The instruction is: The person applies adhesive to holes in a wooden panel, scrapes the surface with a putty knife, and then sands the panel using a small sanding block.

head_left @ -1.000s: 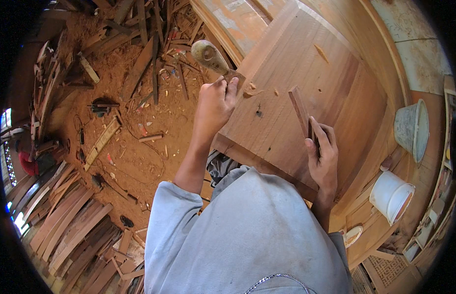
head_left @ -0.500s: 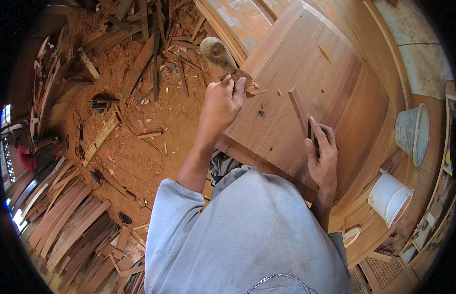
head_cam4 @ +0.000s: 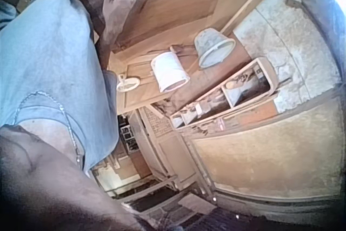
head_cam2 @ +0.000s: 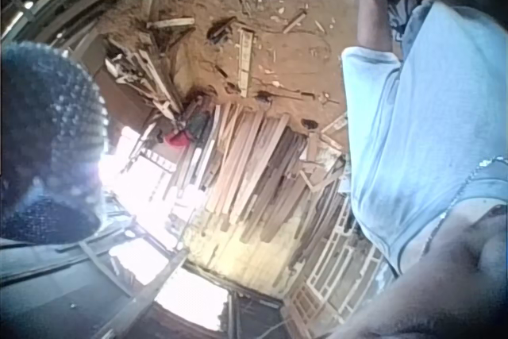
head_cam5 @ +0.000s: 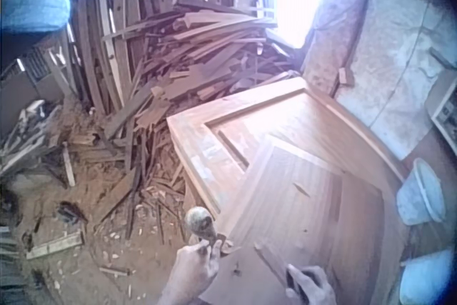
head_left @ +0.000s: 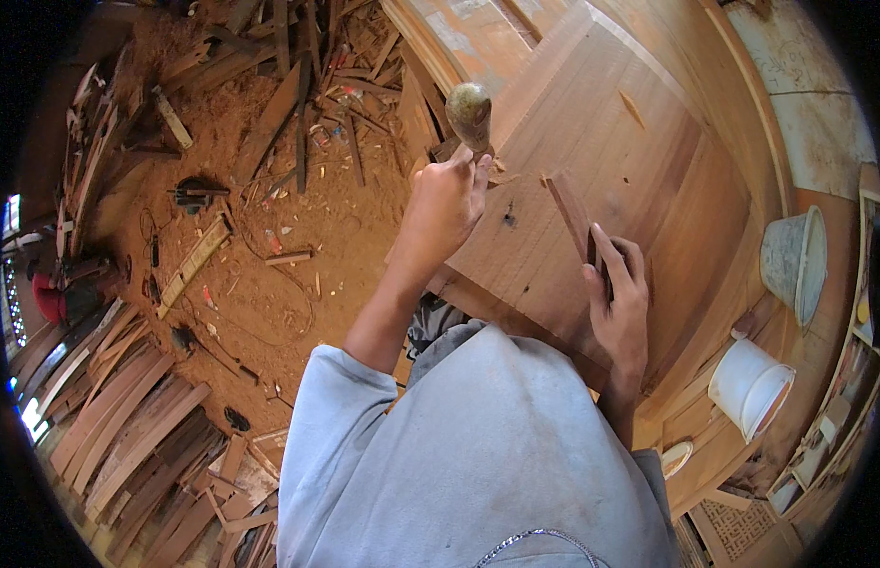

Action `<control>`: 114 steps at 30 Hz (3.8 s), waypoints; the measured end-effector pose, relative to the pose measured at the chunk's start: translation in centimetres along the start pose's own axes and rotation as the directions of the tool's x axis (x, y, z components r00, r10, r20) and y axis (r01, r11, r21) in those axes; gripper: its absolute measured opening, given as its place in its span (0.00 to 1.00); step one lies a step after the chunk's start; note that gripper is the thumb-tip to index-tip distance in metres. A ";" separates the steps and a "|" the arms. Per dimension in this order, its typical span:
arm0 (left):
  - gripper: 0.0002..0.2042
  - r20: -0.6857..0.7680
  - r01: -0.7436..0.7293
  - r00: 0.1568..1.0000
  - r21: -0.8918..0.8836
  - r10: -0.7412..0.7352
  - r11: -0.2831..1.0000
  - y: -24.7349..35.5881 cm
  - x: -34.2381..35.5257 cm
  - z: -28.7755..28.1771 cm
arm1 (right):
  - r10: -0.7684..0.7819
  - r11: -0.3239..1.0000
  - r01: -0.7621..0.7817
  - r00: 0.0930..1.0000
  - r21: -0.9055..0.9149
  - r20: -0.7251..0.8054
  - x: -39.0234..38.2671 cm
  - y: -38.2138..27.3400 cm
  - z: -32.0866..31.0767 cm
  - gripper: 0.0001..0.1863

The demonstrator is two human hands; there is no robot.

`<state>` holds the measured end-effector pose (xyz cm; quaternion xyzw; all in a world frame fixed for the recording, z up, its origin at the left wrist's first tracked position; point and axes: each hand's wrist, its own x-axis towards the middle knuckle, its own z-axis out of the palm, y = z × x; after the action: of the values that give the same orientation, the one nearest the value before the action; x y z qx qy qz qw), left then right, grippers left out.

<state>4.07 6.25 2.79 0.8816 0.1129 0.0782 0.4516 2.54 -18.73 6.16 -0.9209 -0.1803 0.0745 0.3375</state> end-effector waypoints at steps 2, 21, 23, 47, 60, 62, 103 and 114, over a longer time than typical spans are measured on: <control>0.14 0.005 -0.007 1.000 0.003 0.007 1.000 0.4 0.0 0.0 | -0.047 0.997 0.047 0.999 -0.067 0.009 0.9 -0.3 -0.3 0.24; 0.10 0.307 -0.274 0.928 0.183 0.210 0.944 0.2 0.9 -1.6 | 0.116 0.990 -0.127 0.981 -0.061 -0.152 3.5 -0.9 -1.5 0.27; 0.11 0.344 -0.287 0.912 0.146 0.223 0.947 0.5 1.1 -1.6 | 0.206 0.978 -0.205 0.962 0.025 -0.176 1.6 -0.2 0.5 0.29; 0.23 0.633 -0.384 0.644 -0.220 0.430 0.897 -3.2 5.8 -3.1 | 0.373 0.921 -0.389 0.867 0.019 -0.330 0.9 -9.2 13.3 0.26; 0.23 0.550 -0.584 0.615 -0.164 0.566 0.795 -4.1 5.3 -2.3 | 0.408 0.890 -0.454 0.839 -0.050 -0.361 0.9 -11.4 14.5 0.27; 0.23 0.559 -0.536 0.633 -0.182 0.535 0.824 -2.8 5.1 -3.0 | 0.412 0.886 -0.461 0.832 -0.051 -0.370 1.0 -11.6 14.7 0.27; 0.22 0.574 -0.521 0.636 -0.174 0.516 0.836 -3.3 5.1 -2.8 | 0.513 0.827 -0.561 0.775 -0.027 -0.369 4.1 -13.1 15.6 0.28; 0.18 0.537 -0.559 0.624 -0.201 0.568 0.804 -3.1 5.1 -2.9 | 0.489 0.846 -0.533 0.799 -0.035 -0.349 3.1 -13.6 15.4 0.27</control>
<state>7.85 11.62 2.18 0.8499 -0.3102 -0.0524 0.4228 -2.42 1.18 3.19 -0.9545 0.1292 -0.0030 0.2687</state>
